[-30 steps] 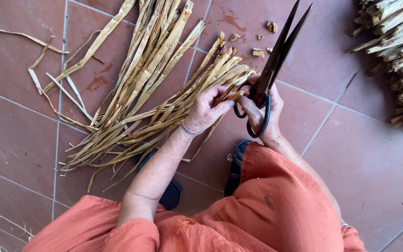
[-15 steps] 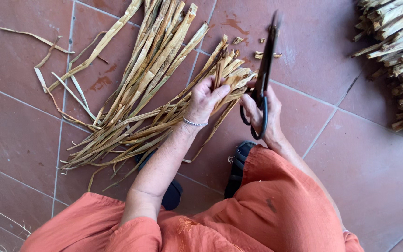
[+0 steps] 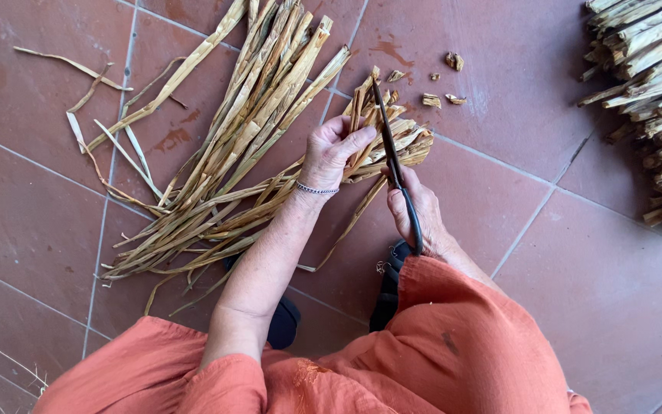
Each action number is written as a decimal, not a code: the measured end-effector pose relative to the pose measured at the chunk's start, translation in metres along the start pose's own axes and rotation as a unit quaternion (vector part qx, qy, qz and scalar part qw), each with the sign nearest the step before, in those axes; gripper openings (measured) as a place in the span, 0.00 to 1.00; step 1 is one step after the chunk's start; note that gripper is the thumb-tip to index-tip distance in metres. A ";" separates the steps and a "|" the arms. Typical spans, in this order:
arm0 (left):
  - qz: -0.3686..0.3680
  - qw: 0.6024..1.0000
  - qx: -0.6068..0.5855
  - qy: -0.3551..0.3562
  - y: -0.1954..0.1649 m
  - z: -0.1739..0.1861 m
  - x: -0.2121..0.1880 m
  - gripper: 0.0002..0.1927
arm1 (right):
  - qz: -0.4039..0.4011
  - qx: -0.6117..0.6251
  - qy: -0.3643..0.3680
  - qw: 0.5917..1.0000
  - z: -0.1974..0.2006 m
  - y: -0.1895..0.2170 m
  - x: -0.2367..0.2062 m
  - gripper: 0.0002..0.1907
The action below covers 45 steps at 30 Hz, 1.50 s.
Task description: The person sits on a tiled floor with a large bundle of dried plant stalks and uses scissors to trim off hard knots and damaged ends, letting the cut pieces fall aside. They periodically gather and reposition the bundle to trim new sections.
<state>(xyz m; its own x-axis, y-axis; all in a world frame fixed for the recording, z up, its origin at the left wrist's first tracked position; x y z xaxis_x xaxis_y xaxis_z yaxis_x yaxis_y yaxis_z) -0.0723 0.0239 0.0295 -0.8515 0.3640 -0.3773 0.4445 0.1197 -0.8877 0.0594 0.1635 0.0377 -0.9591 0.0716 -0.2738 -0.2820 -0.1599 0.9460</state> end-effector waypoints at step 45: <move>-0.262 0.597 0.749 -0.117 -0.041 0.030 0.101 0.15 | -0.232 0.246 0.034 0.940 -0.025 -0.075 0.000 0.31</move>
<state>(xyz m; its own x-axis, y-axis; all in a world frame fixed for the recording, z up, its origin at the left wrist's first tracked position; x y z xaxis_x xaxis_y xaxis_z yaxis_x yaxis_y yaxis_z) -0.1849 0.0284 0.0204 -0.8578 0.4795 0.1853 -0.4986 -0.8637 -0.0733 0.0798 0.1508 -0.0372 -0.7396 -0.0441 -0.6717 -0.6412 0.3497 0.6831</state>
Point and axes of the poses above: each hand's wrist, its own x-axis towards the middle knuckle, its own z-axis out of the back of the hand, y = z × x, the point moved 8 cm from there along x, towards the middle knuckle, and after that the axes turned 5 degrees about x, right-handed, at the moved point
